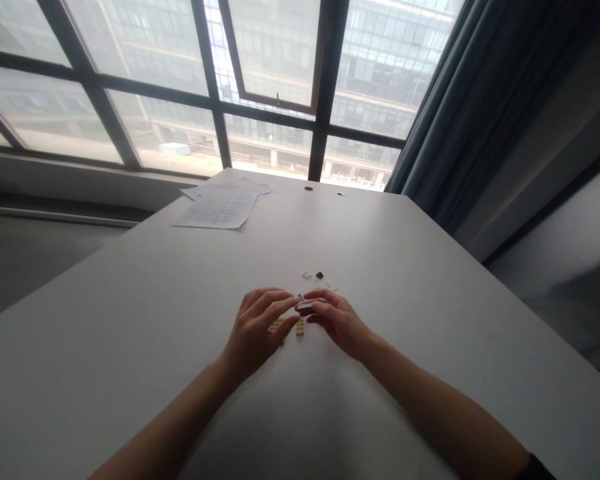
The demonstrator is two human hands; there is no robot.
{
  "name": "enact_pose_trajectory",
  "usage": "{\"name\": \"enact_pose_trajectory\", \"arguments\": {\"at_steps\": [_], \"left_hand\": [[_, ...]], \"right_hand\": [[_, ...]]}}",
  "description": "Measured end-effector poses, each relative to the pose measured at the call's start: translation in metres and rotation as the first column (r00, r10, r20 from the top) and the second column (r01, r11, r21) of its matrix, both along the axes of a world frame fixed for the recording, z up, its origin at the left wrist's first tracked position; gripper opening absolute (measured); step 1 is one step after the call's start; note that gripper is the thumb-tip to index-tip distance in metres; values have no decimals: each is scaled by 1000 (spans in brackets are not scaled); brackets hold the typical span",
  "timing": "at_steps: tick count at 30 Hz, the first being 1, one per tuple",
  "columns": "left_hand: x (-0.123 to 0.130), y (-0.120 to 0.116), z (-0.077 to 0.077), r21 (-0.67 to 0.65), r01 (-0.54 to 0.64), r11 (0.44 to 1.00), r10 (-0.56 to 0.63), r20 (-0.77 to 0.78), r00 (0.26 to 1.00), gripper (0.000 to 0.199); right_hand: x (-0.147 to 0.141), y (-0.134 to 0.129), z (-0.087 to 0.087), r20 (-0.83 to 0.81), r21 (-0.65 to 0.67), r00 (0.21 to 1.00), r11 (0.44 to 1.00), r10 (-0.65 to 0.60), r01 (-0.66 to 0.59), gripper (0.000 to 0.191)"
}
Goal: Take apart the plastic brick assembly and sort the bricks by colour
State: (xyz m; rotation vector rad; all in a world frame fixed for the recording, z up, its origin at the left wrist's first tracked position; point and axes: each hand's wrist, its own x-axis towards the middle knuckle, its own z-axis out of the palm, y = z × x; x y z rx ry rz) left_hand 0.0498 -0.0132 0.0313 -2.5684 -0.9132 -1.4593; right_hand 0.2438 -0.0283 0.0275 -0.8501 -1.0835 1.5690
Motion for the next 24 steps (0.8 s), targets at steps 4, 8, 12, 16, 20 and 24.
{"name": "enact_pose_trajectory", "arguments": {"at_steps": [4,8,12,16,20,24], "left_hand": [[6,-5,2,6,24,1000,-24,24,999,7],[4,-4,-1,-27,37,999,-37,-4,999,9],[3,-3,1,-11,34,999,-34,-6,999,9],[4,-4,3,16,48,999,-48,-1,999,11],[3,-4,1,-11,32,999,-32,-14,999,8],[1,-3,1,-16,32,999,-32,-30,999,8]], "right_hand": [[-17,-13,-2,-257,-192,966,981,-10,-41,19],[-20,-14,-4,-283,-235,958,972,-54,-14,22],[-19,-17,0,-247,-211,967,977,-67,14,27],[-18,-20,6,-177,-56,980,995,-88,79,38],[-18,-21,8,-70,59,993,993,-95,99,38],[-16,-22,7,55,184,990,976,-130,118,33]]}}
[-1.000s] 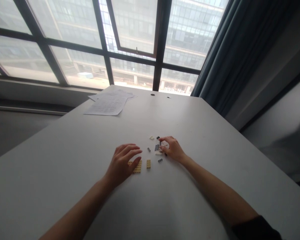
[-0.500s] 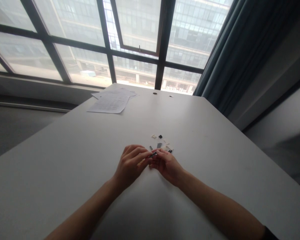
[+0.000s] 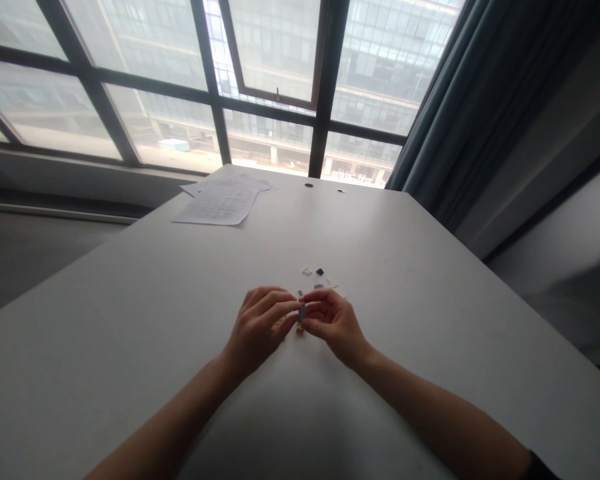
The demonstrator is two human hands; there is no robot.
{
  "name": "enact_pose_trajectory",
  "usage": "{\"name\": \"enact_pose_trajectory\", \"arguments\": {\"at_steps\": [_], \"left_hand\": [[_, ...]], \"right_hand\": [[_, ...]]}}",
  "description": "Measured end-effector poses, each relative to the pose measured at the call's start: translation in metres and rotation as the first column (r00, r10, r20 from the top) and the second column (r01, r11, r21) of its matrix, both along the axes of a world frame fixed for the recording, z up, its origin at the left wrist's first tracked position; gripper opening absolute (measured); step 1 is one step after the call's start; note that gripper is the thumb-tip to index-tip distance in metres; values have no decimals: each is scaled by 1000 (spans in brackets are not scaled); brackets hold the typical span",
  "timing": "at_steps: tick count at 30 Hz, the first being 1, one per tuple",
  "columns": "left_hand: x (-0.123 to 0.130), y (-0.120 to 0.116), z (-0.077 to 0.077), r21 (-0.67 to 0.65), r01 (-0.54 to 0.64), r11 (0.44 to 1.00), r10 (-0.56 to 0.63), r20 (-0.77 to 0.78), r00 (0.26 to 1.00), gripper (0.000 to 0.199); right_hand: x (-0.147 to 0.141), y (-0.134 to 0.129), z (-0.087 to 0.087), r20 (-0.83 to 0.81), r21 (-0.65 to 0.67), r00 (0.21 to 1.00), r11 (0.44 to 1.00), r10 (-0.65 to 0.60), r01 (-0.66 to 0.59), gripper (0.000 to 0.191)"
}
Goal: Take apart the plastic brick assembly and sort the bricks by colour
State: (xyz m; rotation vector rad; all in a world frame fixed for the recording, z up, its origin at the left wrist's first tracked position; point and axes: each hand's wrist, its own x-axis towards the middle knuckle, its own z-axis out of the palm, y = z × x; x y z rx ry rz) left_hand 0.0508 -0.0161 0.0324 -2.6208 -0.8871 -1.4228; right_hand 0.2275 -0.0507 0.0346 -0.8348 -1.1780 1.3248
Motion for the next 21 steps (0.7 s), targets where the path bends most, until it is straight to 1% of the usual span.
{"name": "enact_pose_trajectory", "arguments": {"at_steps": [2,3,4,6,8,10,13,17,21], "left_hand": [[-3,2,0,-3,-16,1000,15,-24,1000,9],[-5,4,-1,-10,-30,1000,29,-45,999,10],[-7,6,-1,-21,-44,999,43,-73,996,11],[-11,9,-4,-46,-58,997,50,-147,988,14],[-13,11,-8,-71,-42,997,24,-233,972,16],[-14,12,-12,-90,-16,996,-12,-304,953,18],[-13,11,-16,-103,5,995,-42,-361,932,17],[-12,10,-16,-112,4,994,-47,-383,923,16],[-11,9,-17,-116,2,993,-47,-394,918,22]], "right_hand": [[6,0,1,166,120,983,991,-84,64,32],[10,1,1,280,195,949,976,-145,91,32],[15,2,1,398,269,893,958,-208,103,32],[26,4,0,600,371,746,927,-290,62,31],[35,8,-4,720,390,628,921,-295,-14,29],[39,11,-11,784,369,561,927,-266,-76,29],[37,13,-21,821,368,502,924,-271,-105,32],[33,13,-29,826,386,487,915,-285,-120,34],[33,13,-29,822,396,491,909,-287,-130,34]]}}
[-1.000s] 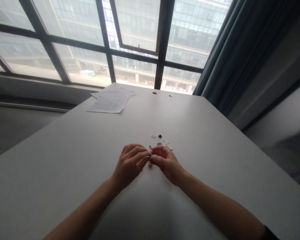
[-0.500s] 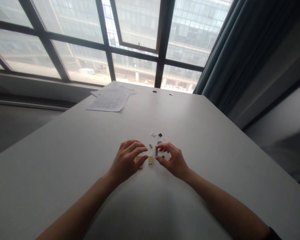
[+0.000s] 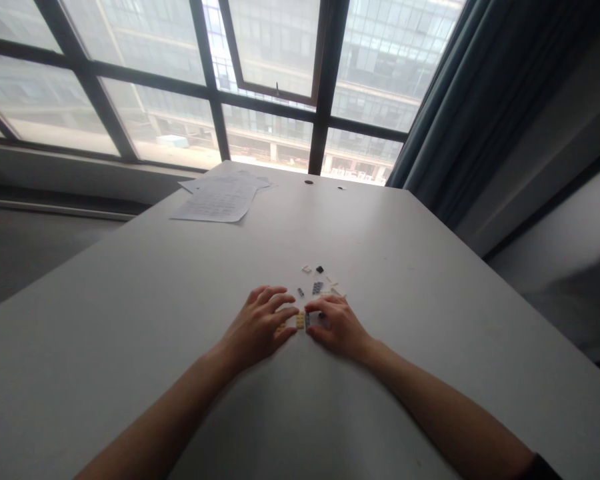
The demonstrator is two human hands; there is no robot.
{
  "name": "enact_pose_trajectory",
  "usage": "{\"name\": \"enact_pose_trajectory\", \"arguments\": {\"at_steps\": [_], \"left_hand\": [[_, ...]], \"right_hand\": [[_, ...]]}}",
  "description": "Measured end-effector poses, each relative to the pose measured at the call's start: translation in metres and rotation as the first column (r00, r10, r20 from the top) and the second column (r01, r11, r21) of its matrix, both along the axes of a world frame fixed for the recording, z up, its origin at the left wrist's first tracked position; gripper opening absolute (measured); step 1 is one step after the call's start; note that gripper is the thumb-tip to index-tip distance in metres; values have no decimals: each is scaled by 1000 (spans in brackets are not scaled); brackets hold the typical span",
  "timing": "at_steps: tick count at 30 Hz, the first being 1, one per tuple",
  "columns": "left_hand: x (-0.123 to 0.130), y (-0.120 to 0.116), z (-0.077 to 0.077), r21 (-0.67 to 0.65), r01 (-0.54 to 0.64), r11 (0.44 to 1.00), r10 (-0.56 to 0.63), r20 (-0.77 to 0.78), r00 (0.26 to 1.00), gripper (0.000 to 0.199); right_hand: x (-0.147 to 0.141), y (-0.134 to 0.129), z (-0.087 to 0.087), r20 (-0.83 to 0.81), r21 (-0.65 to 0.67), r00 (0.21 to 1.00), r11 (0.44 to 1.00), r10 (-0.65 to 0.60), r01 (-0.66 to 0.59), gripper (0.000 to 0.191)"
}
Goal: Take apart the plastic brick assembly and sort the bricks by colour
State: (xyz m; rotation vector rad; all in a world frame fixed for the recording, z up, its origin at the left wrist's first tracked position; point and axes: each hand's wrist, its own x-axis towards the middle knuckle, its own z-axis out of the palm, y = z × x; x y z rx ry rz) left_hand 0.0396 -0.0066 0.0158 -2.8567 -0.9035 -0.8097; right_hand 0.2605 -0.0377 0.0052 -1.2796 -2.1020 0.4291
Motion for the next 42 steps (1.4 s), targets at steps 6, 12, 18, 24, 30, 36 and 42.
{"name": "enact_pose_trajectory", "arguments": {"at_steps": [6,12,18,24,30,36,42], "left_hand": [[6,-4,-4,-9,-9,1000,8,-73,997,50],[21,-12,6,-23,-62,998,60,-74,995,37],[22,-14,9,-37,-89,995,85,-93,992,37],[-6,6,21,-76,-178,981,177,-16,984,29],[-35,27,15,-138,-289,947,305,113,946,20],[-47,34,0,-168,-194,966,206,54,977,22],[-55,38,-7,-260,-194,946,199,-6,980,29]], "right_hand": [[1,-1,0,-6,10,1000,1000,7,-7,34],[1,-2,0,-38,11,999,1000,-10,10,37],[4,-1,0,-51,7,997,998,-56,56,36],[6,-7,5,131,236,985,962,110,-139,26],[-8,-14,12,547,323,821,865,161,-384,24],[-15,-16,11,587,292,792,870,164,-397,26],[-18,-15,12,581,289,799,879,154,-379,23]]}}
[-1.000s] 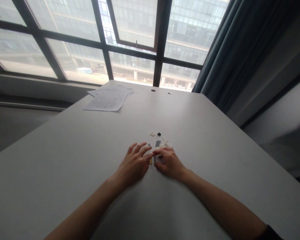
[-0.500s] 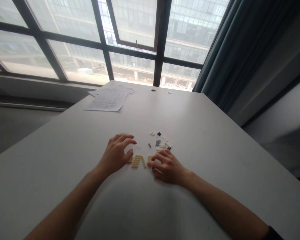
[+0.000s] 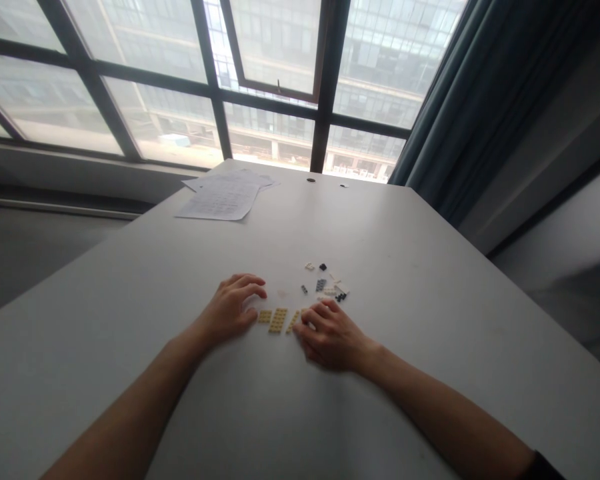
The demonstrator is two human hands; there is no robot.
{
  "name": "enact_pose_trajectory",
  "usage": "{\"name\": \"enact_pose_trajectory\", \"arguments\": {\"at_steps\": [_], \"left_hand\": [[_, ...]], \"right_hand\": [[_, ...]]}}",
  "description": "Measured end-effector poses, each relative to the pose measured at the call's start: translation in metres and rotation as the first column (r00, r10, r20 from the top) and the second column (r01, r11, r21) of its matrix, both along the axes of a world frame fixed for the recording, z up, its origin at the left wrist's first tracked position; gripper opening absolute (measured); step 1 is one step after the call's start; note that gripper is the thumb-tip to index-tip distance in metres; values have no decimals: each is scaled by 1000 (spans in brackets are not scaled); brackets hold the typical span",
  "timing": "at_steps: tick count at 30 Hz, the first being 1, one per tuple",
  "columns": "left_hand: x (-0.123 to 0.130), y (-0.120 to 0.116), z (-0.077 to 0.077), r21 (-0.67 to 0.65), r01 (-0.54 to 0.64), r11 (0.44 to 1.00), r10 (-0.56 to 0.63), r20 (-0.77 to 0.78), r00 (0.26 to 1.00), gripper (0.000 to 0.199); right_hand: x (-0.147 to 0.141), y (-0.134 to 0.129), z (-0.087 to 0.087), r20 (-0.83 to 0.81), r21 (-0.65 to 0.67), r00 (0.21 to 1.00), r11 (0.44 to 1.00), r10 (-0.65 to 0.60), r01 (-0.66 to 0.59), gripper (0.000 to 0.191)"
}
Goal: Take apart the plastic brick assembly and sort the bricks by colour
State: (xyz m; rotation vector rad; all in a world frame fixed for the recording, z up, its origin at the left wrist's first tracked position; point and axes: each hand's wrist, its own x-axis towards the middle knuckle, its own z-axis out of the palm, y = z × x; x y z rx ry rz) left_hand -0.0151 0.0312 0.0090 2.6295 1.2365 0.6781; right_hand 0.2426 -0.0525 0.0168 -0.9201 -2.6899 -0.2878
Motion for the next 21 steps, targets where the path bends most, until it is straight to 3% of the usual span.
{"name": "enact_pose_trajectory", "arguments": {"at_steps": [6,21], "left_hand": [[-1,-1,0,-103,22,994,-25,-29,999,35],[1,-2,-2,-96,17,995,-22,-43,999,31]], "right_hand": [[-2,7,-1,30,-5,998,998,-63,64,19],[-8,8,2,94,-24,992,996,-78,81,24]]}}
